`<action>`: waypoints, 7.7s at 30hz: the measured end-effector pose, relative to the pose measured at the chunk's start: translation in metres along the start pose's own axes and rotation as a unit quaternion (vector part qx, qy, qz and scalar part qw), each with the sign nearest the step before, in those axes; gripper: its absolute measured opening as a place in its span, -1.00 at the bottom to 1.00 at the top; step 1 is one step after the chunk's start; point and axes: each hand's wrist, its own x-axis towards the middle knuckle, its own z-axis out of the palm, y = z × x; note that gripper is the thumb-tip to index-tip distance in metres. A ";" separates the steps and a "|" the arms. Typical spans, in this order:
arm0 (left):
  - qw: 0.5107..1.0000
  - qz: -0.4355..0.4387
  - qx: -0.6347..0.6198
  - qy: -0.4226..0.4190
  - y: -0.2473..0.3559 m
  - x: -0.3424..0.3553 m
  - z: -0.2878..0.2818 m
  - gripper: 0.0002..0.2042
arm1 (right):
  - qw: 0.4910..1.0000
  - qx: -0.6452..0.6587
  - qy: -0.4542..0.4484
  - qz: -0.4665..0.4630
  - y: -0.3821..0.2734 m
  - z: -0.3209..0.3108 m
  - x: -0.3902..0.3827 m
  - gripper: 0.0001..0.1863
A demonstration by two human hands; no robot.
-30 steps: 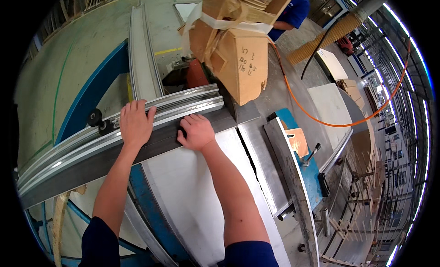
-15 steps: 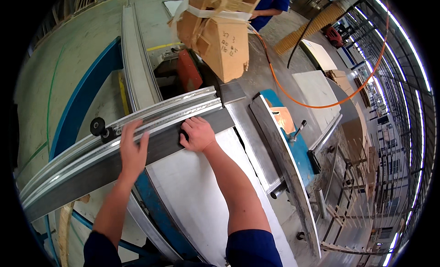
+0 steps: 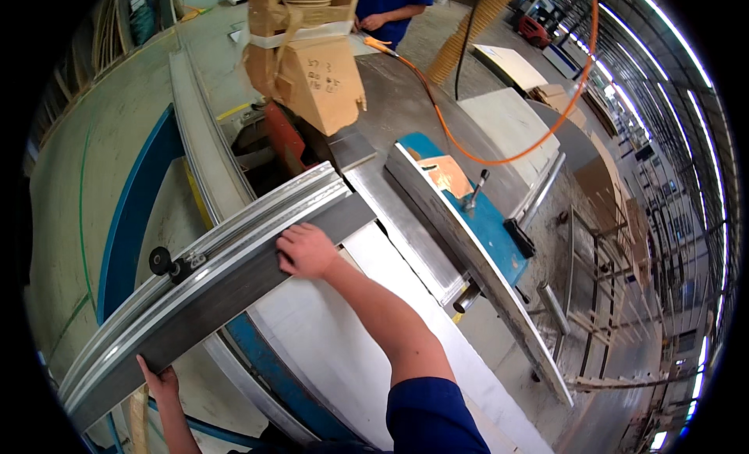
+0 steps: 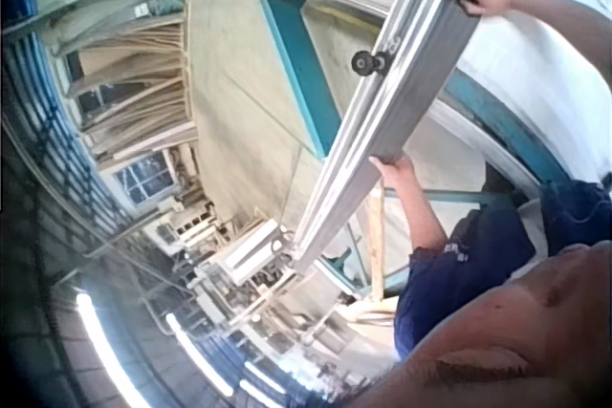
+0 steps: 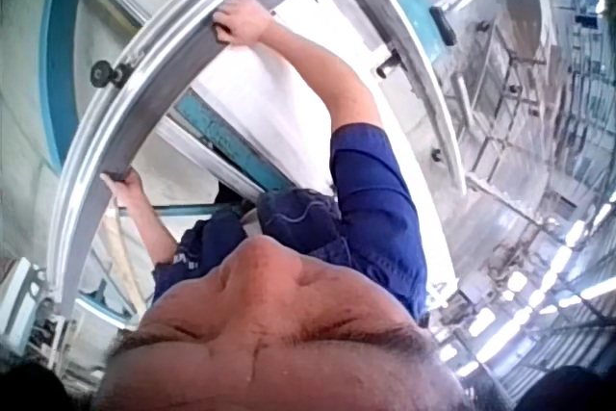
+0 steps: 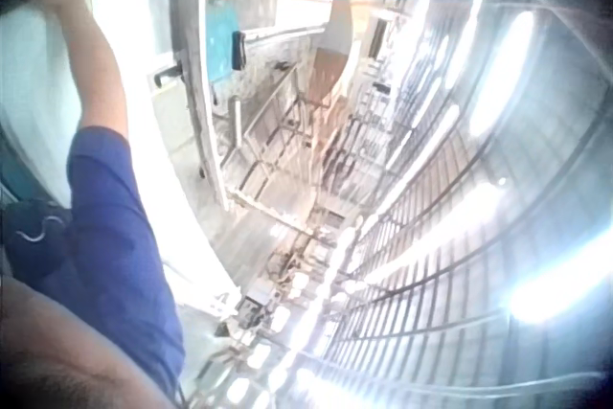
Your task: The person receives a long wooden plank from a coworker and positions it on a table saw. They then push the plank through the saw blade to cut it, repeating this process for multiple pieces of wood. The person handles the wood with both hands to guide it along the saw's track.
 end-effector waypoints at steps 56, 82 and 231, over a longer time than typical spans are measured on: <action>0.997 -0.010 0.077 -0.017 -0.078 -0.027 0.040 -0.36 | 0.998 0.009 0.022 -0.050 0.014 0.005 -0.004 -0.79; 0.367 0.566 0.704 -0.222 -0.228 -0.089 0.327 -0.60 | 0.997 0.032 0.065 -0.034 0.031 0.020 0.007 -0.79; 0.389 0.550 0.676 -0.299 -0.203 -0.122 0.320 -0.66 | 0.999 0.003 0.035 0.007 0.009 0.000 -0.003 -0.79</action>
